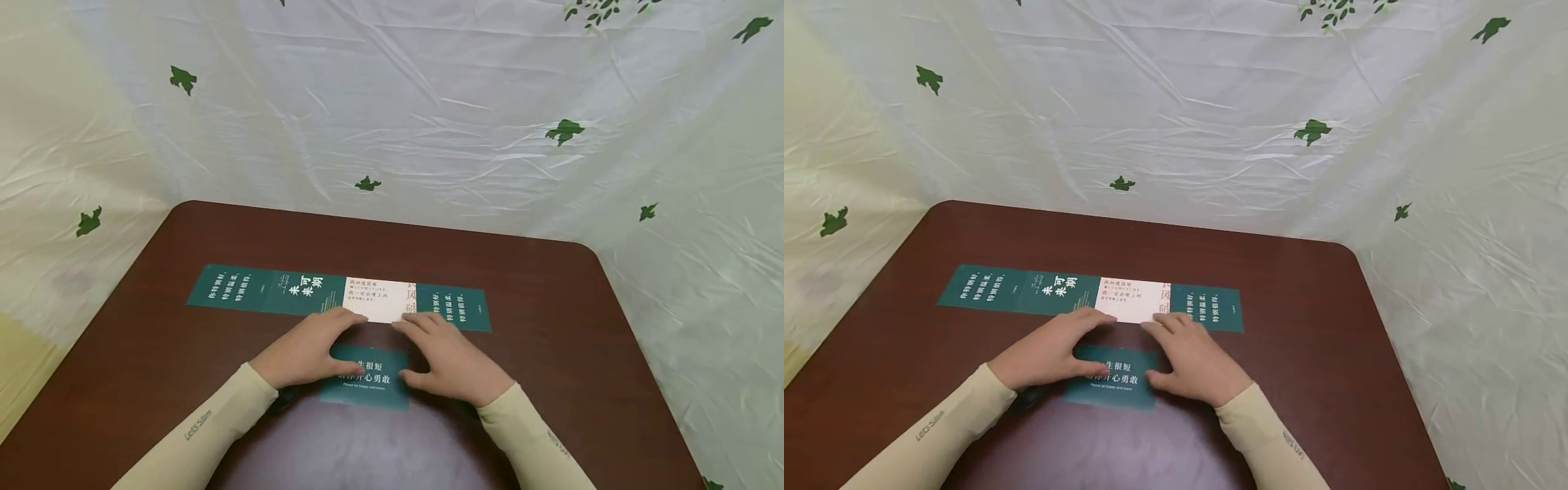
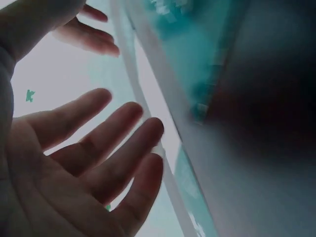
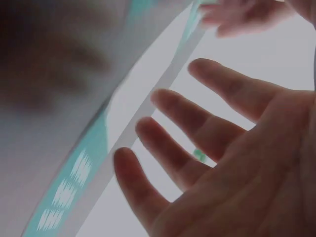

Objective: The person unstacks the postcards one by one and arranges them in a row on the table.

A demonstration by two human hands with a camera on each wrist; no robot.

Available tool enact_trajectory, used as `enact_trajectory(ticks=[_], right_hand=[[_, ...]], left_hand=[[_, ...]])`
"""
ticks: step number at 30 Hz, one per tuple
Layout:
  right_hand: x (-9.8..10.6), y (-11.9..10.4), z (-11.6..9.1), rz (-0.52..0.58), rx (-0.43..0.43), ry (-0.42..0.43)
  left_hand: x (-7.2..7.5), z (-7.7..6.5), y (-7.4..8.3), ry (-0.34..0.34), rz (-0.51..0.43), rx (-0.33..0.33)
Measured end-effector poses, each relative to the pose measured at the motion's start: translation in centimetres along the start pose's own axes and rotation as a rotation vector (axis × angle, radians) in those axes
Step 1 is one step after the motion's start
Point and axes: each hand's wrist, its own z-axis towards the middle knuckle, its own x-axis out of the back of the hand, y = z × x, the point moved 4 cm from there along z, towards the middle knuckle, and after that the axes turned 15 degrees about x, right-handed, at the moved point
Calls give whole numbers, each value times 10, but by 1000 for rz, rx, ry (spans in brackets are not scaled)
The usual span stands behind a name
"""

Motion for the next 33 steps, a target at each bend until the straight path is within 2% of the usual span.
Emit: enact_trajectory(ticks=[3, 7, 14, 25, 33], right_hand=[[-12, -27, 8, -10, 49, -52], [-25, -41, 7, -41, 61, -75], [-32, -46, 10, -77, 67, -88], [-32, -49, 18, -66, 75, -89], [-34, -48, 17, -41, 65, -78]], left_hand=[[-2, -15, -10, 4, 29, 6], [-9, -23, -14, 5, 46, -29], [-13, -27, -14, 6, 120, -57], [-15, -32, -15, 14, 72, -15], [-18, -32, -14, 10, 66, -39]])
